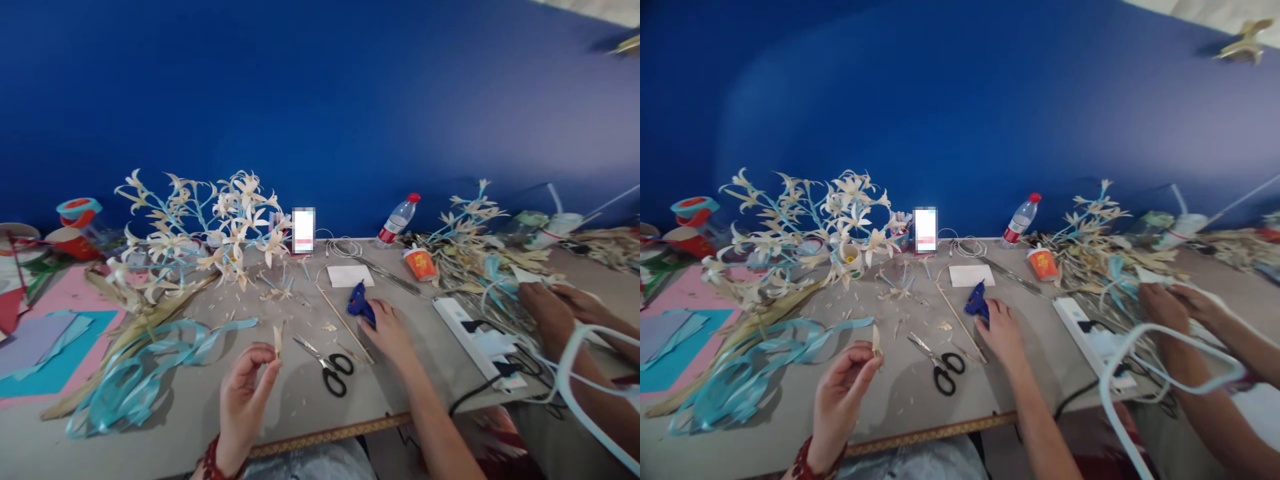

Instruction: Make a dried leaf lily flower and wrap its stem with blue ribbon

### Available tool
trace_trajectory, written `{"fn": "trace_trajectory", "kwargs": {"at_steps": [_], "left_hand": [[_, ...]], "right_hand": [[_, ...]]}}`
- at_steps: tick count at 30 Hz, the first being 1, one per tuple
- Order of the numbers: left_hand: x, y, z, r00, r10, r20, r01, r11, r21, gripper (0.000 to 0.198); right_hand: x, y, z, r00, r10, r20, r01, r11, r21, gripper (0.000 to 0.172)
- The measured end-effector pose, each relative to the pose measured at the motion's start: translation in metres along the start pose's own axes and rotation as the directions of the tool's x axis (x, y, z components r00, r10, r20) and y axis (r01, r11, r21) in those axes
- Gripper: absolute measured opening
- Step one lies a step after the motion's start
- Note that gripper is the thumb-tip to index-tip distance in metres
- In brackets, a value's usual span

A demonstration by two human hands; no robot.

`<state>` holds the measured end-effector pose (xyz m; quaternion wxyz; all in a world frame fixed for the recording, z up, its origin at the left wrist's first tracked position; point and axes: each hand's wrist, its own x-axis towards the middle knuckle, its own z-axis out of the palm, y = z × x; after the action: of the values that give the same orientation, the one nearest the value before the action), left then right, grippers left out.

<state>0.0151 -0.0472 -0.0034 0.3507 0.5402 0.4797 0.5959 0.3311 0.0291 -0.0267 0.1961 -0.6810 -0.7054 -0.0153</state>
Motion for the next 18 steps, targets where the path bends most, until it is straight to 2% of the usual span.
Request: {"fn": "trace_trajectory", "kwargs": {"at_steps": [4, 9, 12, 15, 18], "left_hand": [[0.002, 0.0, 0.001, 1.0, 0.023, -0.01, -0.023, 1.0, -0.002, 0.007], [0.004, 0.002, 0.0, 0.998, 0.059, 0.005, -0.059, 0.998, 0.003, 0.005], [0.004, 0.002, 0.0, 0.998, 0.062, -0.013, -0.062, 0.998, 0.001, 0.005], [0.003, 0.002, 0.001, 0.999, 0.047, -0.025, -0.047, 0.999, -0.003, 0.005], [0.003, 0.002, 0.001, 0.999, 0.016, -0.039, -0.016, 1.0, -0.001, 0.01]], "right_hand": [[0.007, 0.009, 0.006, 0.999, 0.005, 0.037, -0.008, 0.997, 0.07, 0.031], [0.018, 0.02, 0.001, 0.996, 0.045, 0.081, -0.069, 0.942, 0.329, 0.027], [0.026, 0.027, -0.002, 0.984, 0.123, 0.13, -0.173, 0.839, 0.517, 0.032], [0.031, 0.028, -0.006, 0.96, 0.239, 0.148, -0.274, 0.68, 0.68, 0.037], [0.032, 0.019, -0.013, 0.931, 0.349, 0.107, -0.287, 0.517, 0.807, 0.041]]}}
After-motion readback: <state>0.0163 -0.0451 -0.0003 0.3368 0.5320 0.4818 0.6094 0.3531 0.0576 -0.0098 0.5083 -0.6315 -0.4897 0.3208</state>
